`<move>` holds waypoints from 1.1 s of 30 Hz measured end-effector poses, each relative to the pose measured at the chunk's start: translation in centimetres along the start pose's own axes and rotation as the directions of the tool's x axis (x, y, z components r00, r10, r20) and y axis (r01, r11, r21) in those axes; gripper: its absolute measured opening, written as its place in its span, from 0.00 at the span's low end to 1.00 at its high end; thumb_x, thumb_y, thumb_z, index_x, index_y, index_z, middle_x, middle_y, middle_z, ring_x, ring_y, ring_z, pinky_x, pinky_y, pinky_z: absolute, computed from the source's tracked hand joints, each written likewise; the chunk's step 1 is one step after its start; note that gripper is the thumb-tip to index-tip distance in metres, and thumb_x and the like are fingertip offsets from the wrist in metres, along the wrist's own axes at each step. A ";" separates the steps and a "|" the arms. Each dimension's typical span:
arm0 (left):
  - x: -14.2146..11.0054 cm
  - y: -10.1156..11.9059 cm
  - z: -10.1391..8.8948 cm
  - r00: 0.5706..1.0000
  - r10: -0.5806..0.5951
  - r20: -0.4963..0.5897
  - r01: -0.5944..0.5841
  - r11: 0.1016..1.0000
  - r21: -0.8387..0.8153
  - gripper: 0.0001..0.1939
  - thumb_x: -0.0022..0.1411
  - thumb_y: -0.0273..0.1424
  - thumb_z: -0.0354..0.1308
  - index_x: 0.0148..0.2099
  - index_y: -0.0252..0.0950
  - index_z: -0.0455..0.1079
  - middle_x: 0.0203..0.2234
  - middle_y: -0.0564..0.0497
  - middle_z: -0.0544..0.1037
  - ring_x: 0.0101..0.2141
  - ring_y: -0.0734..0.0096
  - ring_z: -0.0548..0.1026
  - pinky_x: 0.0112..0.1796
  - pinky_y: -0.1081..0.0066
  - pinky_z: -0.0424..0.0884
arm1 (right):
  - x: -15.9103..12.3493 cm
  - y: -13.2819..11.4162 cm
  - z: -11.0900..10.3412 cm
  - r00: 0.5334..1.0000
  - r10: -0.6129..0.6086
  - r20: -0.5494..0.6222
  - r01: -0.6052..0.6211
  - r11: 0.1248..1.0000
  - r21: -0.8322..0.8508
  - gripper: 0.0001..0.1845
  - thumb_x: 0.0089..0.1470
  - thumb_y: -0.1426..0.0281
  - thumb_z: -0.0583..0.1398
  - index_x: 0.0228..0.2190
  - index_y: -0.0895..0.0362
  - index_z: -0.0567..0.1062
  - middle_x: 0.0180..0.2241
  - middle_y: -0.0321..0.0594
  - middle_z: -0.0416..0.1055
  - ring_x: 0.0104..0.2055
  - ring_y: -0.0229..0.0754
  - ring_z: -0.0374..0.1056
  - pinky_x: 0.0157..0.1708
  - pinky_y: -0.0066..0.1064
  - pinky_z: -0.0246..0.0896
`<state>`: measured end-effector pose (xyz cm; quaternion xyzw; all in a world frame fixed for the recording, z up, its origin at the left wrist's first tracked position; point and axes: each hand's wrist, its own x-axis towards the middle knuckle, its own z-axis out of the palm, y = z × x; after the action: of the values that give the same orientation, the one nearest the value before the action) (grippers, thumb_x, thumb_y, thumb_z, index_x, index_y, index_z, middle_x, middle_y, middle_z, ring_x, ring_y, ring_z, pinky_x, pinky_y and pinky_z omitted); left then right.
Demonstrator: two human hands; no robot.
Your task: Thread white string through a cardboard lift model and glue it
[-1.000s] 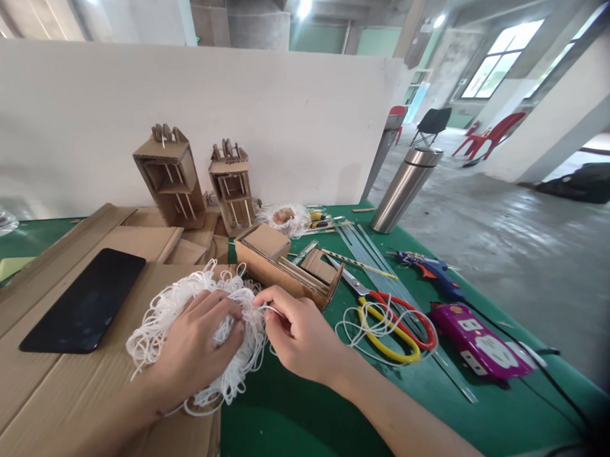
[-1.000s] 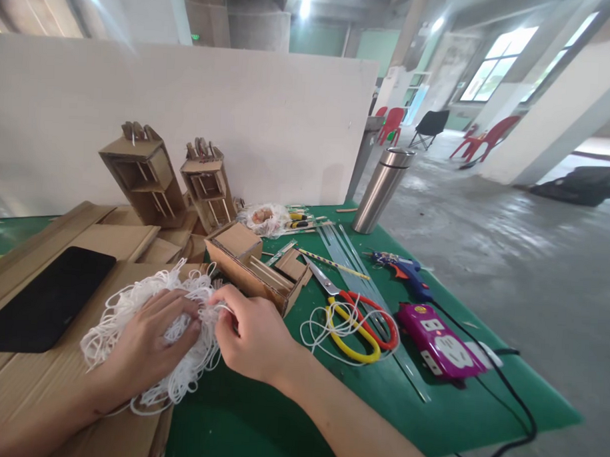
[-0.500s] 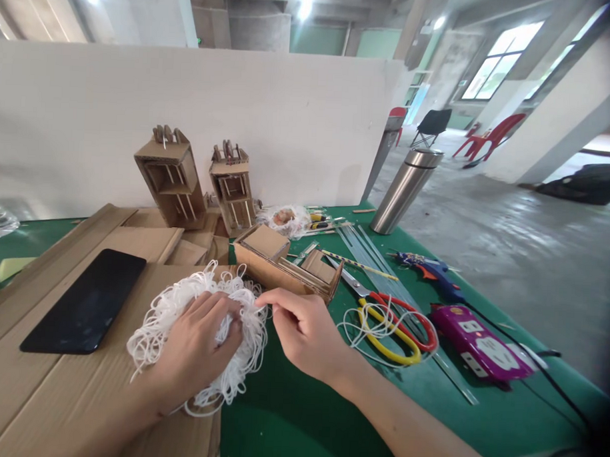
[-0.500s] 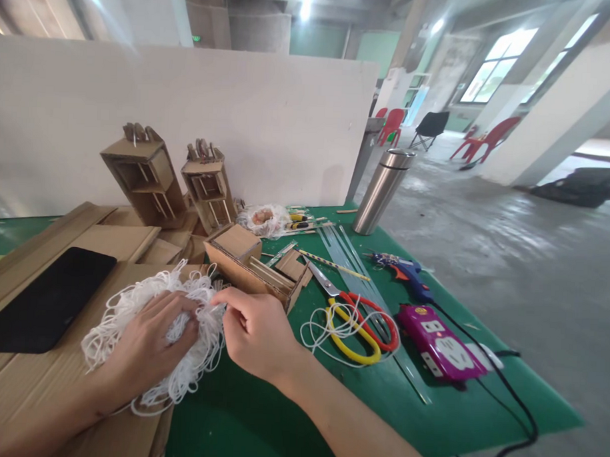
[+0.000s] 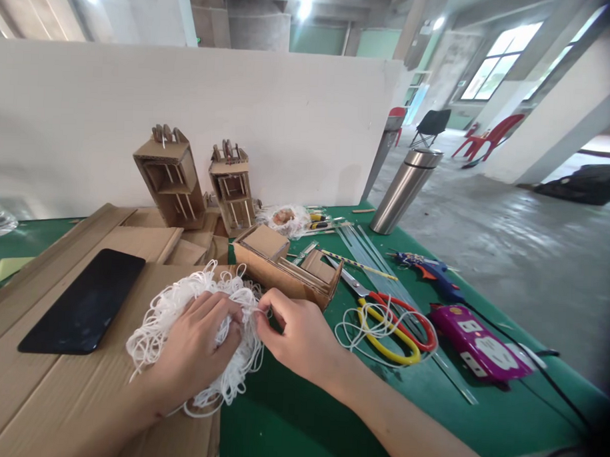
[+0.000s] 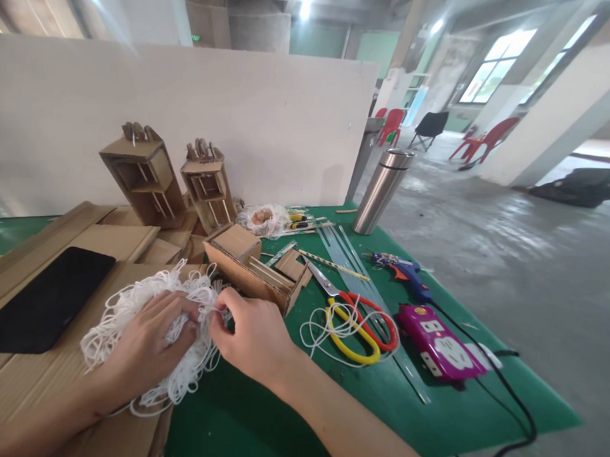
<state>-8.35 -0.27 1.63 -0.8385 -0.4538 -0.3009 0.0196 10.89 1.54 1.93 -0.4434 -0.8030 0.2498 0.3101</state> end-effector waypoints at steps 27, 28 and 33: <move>0.4 0.0 -0.7 0.993 -0.104 0.057 0.111 0.983 -0.146 0.15 0.66 0.30 0.49 0.26 0.39 0.54 0.23 0.54 0.66 0.29 0.66 0.64 0.32 0.66 0.63 | 0.1 0.4 0.2 0.990 0.133 -0.052 -0.131 0.991 0.033 0.05 0.60 0.70 0.53 0.31 0.55 0.66 0.22 0.33 0.69 0.22 0.38 0.66 0.23 0.27 0.47; 0.4 0.1 -0.8 0.992 -0.114 0.062 0.122 0.980 -0.156 0.15 0.66 0.31 0.50 0.26 0.39 0.54 0.23 0.54 0.66 0.29 0.66 0.65 0.32 0.66 0.63 | 0.1 0.4 0.2 0.988 0.142 -0.053 -0.141 0.990 0.029 0.04 0.59 0.70 0.53 0.31 0.55 0.66 0.22 0.34 0.70 0.23 0.39 0.67 0.23 0.27 0.48; 0.4 0.1 -1.3 0.983 -0.137 0.125 0.163 0.960 -0.229 0.13 0.64 0.32 0.52 0.27 0.39 0.55 0.28 0.53 0.67 0.34 0.65 0.67 0.36 0.66 0.66 | 0.3 0.4 0.1 0.982 0.183 -0.049 -0.182 0.983 0.014 0.05 0.60 0.70 0.52 0.31 0.55 0.66 0.23 0.35 0.70 0.24 0.39 0.67 0.24 0.28 0.49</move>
<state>-8.76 -0.40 2.95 -0.8131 -0.4771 -0.3078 -0.1284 10.89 1.92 1.68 -0.5198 -0.7499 0.2697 0.3078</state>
